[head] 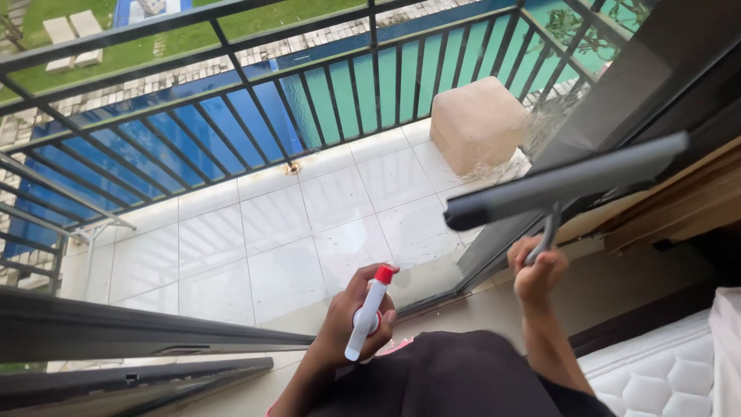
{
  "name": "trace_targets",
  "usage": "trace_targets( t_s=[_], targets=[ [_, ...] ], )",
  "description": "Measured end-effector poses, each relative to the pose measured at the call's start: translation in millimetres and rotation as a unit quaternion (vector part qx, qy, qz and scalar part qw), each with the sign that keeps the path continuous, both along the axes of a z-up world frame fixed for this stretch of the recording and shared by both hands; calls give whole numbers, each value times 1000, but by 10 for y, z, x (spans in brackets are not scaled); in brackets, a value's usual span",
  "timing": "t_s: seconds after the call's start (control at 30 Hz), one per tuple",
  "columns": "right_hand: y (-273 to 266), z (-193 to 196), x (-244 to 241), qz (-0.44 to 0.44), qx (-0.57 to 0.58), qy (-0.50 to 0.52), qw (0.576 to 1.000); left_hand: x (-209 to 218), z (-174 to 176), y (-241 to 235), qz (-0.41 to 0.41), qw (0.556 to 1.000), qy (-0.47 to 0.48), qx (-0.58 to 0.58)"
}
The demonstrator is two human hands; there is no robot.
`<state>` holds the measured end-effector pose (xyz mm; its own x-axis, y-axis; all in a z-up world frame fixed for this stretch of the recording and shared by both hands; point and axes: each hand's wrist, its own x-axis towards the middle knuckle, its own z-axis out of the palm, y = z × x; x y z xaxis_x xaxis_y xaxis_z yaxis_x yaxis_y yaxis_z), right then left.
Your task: The person cleans a large glass sliding door using a spray bottle and a squeegee. They spray the glass surface and wipe it with the squeegee in vertical and horizontal strokes to remove the liquid.
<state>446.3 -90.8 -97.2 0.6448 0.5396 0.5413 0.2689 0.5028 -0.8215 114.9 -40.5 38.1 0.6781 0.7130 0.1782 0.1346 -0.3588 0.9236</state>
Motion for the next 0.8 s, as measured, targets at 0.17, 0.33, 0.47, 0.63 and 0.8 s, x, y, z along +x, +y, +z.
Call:
trace_targets(
  t_s=[0.17,0.33,0.47,0.63,0.8],
  targets=[
    [186,1008,-257,-28,33,31,999,-263,-53,142,-57,998,1,15],
    [239,1677,-496,-52,3,32,998,-448,-100,300,-94,996,9,7],
    [342,1733,-573,-46,-12,66,997,-543,-123,431,-115,993,17,-12],
    [476,1468,-457,-18,-39,113,993,-553,-139,523,-132,991,-13,13],
    [480,834,-323,7,-31,2,1000,-449,-128,565,-134,991,-20,1]
  ],
)
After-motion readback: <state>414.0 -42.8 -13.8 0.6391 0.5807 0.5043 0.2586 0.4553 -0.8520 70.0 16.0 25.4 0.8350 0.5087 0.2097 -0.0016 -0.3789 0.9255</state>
